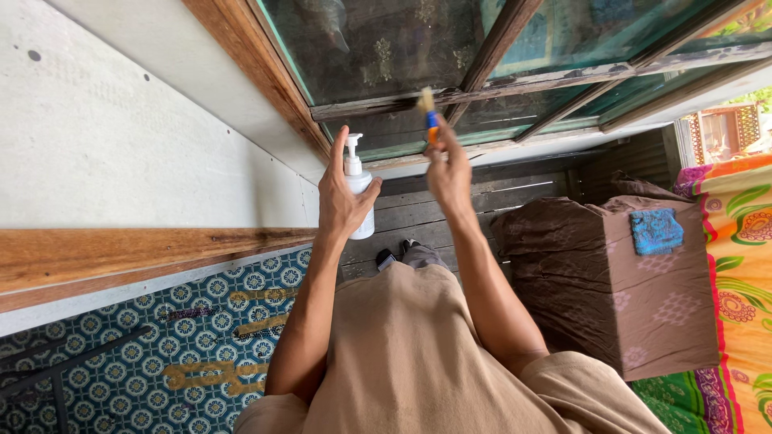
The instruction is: The person applies a liquid from a white bottle and uses a brush to clean the wooden frame of a window.
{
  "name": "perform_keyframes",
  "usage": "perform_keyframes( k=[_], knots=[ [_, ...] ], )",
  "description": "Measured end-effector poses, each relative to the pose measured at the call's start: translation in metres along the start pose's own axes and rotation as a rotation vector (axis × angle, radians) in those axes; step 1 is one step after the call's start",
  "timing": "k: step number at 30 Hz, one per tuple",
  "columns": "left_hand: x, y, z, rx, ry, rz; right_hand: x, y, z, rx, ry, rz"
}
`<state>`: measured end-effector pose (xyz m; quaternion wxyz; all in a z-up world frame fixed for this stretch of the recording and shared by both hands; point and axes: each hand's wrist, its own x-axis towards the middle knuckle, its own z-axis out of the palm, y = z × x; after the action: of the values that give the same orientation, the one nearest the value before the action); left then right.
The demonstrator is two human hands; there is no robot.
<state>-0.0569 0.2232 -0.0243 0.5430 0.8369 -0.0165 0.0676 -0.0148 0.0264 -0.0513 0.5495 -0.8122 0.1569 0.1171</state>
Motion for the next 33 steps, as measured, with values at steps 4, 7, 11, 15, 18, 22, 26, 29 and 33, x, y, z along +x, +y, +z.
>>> perform_keyframes(
  k=[4, 7, 11, 15, 18, 22, 26, 29, 33],
  knots=[
    [-0.003, 0.0, -0.004, -0.016, -0.022, -0.134, 0.033, 0.011, -0.008, -0.099, 0.318, -0.417],
    [-0.003, -0.002, -0.001, 0.053, 0.037, 0.039, 0.032, 0.022, 0.015, -0.16, 0.222, -0.592],
    [0.0, -0.002, 0.006, -0.006, 0.025, -0.023, 0.013, 0.018, 0.025, -0.152, -0.127, -0.232],
    [0.001, -0.002, 0.011, 0.002, 0.023, -0.028, 0.025, 0.027, -0.011, -0.1, 0.098, -0.438],
    [0.002, 0.002, 0.015, 0.02, 0.036, 0.0, 0.023, 0.03, -0.043, -0.008, 0.308, -0.237],
    [0.002, 0.01, 0.019, -0.03, 0.023, -0.113, 0.014, 0.029, -0.037, -0.043, 0.383, -0.231],
    [0.0, 0.014, 0.016, -0.024, 0.073, -0.113, 0.022, 0.025, 0.013, -0.325, 0.504, -0.962],
    [0.001, 0.017, 0.013, 0.013, 0.118, -0.107, 0.018, 0.017, 0.049, -0.06, 0.123, -0.717],
    [0.005, 0.018, 0.008, 0.082, 0.189, -0.021, 0.013, 0.001, 0.05, -0.008, -0.168, -0.481]
  ],
)
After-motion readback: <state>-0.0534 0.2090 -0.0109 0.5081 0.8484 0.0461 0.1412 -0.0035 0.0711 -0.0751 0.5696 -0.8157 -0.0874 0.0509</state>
